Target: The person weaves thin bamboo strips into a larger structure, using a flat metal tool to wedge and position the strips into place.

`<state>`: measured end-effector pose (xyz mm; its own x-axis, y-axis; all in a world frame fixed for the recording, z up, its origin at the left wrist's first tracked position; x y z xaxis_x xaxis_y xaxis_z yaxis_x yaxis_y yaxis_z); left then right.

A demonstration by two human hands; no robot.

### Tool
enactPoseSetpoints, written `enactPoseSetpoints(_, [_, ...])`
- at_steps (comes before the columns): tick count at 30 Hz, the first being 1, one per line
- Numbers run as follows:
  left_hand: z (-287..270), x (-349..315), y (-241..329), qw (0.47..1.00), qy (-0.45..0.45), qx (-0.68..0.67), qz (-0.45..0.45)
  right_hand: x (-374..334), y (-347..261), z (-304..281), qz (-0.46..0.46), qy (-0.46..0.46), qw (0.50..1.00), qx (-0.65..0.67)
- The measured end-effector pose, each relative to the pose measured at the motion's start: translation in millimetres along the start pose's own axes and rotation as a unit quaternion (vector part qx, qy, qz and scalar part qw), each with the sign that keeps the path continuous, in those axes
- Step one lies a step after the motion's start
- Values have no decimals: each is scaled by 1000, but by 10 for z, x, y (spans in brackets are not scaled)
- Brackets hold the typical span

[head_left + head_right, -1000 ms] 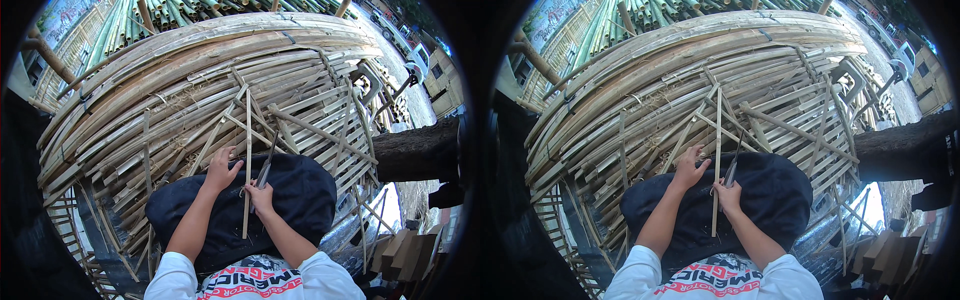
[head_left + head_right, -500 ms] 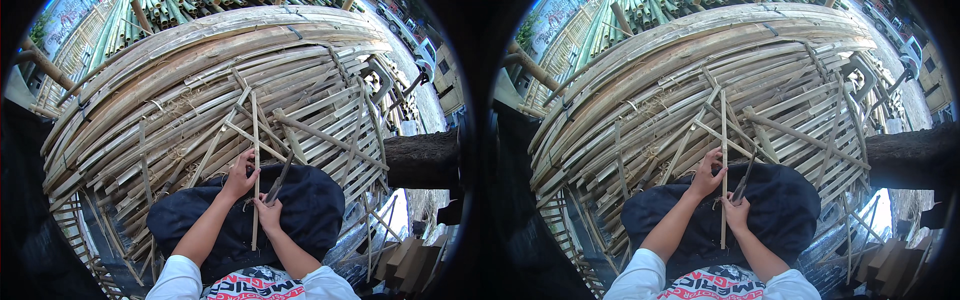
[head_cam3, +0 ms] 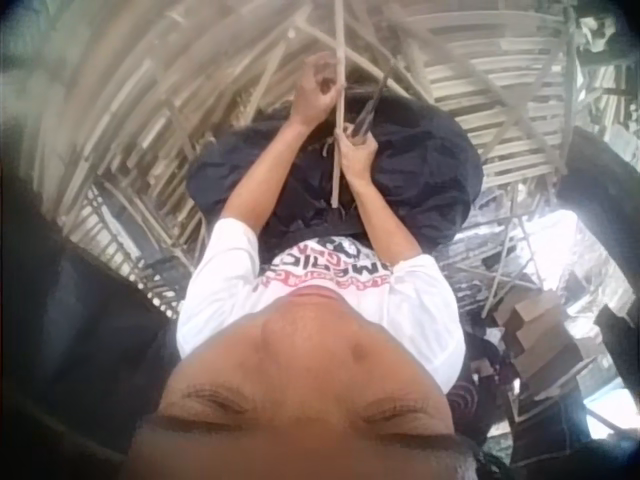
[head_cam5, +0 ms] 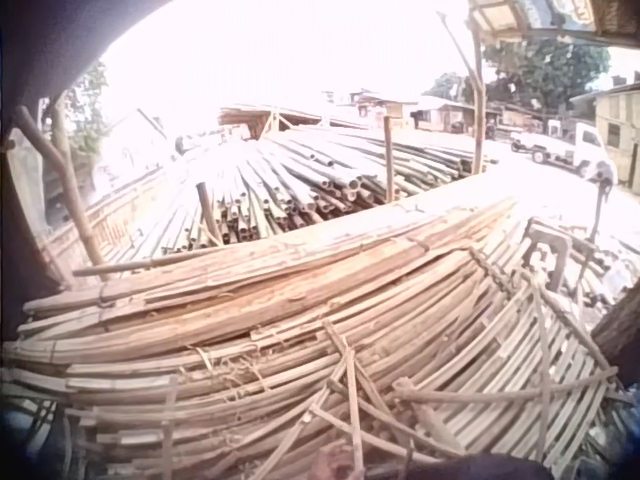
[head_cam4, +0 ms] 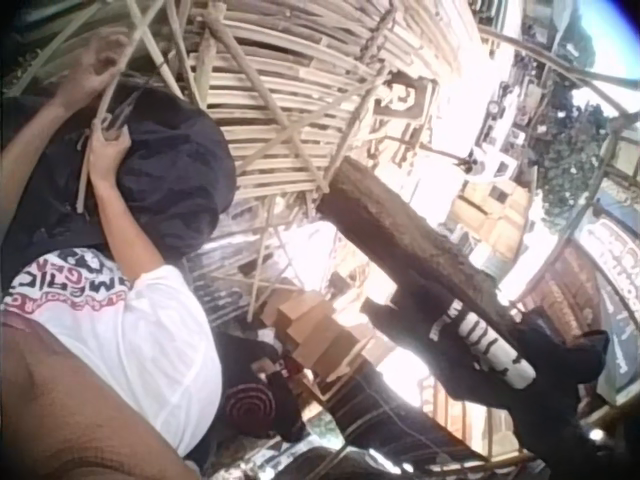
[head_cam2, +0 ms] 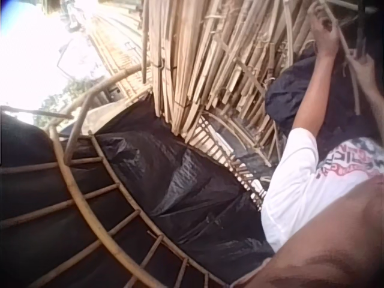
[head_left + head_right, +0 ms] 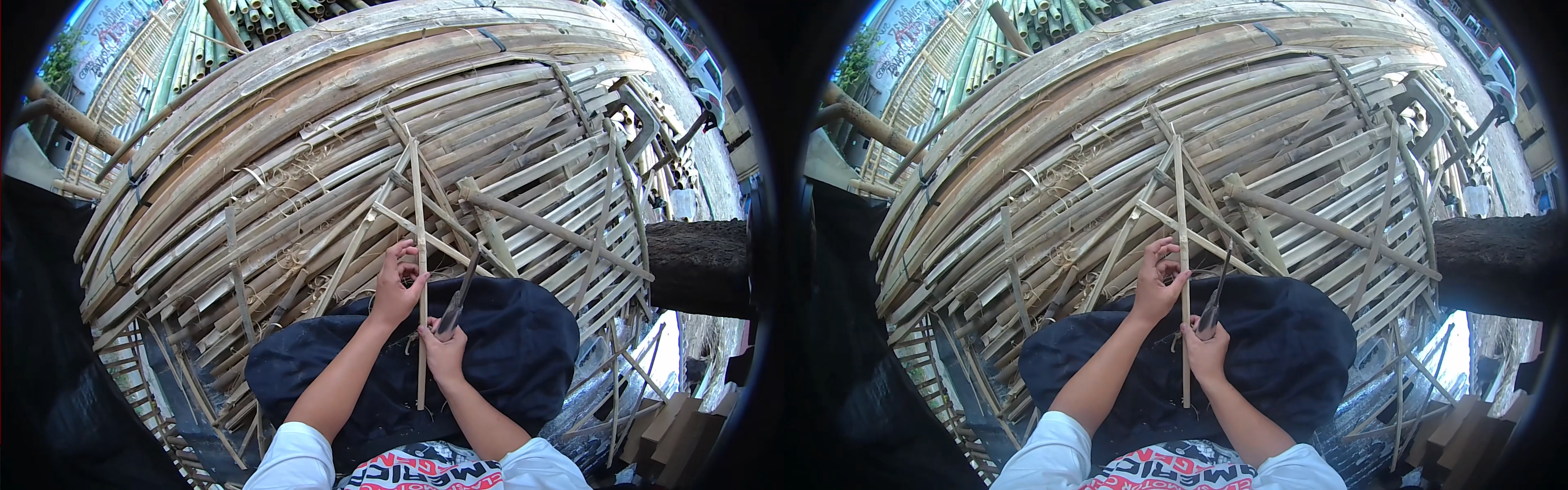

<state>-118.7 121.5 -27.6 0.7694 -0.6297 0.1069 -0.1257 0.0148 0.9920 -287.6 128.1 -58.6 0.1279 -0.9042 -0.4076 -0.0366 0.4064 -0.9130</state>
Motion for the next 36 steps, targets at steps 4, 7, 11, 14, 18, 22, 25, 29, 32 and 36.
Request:
enactPoseSetpoints(4, [8, -30, -39, 1000, 2, -5, 8, -28, -65, 10, -4, 2, 999, -39])
enactPoseSetpoints(7, [24, -58, -20, 1000, 14, 1, 8, -16, -51, 1, -1, 1, 999, -43])
enactPoseSetpoints(11, [98, -125, -52, 992, 22, -75, -100, -19, -50, -18, -2, -12, 1000, -22])
enactPoseSetpoints(14, [118, -122, -180, 967, 7, -167, -194, -28, -74, -17, -2, -14, 999, -29])
enactPoseSetpoints(18, [146, -142, -197, 932, 13, -185, -310, -5, -34, -24, 16, -6, 999, -40])
enactPoseSetpoints(22, [252, -262, -305, 903, -67, -182, -383, 9, -24, -38, 11, 3, 999, -40])
enactPoseSetpoints(25, [324, -329, -345, 847, -79, -297, -435, 2, -55, -27, 13, -11, 998, -67])
enactPoseSetpoints(29, [371, -370, -426, 878, -24, -265, -398, 8, -72, 5, 13, -8, 998, -64])
enactPoseSetpoints(32, [409, -380, -449, 865, -28, -285, -413, 47, -49, -31, 13, 0, 997, -70])
enactPoseSetpoints(36, [415, -367, -437, 869, -26, -295, -397, 62, -10, -30, 23, -1, 997, -69])
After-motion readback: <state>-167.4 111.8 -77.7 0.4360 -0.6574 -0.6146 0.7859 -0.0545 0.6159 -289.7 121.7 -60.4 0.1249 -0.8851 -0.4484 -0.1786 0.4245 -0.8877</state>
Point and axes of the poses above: each hand's wrist, its own x-axis towards the middle knuckle, its own z-axis out of the palm, y = z × x, the point moved 5 cm from there along x, towards the middle knuckle, and after that the axes turned 13 degrees about y, right-handed, at the moved point
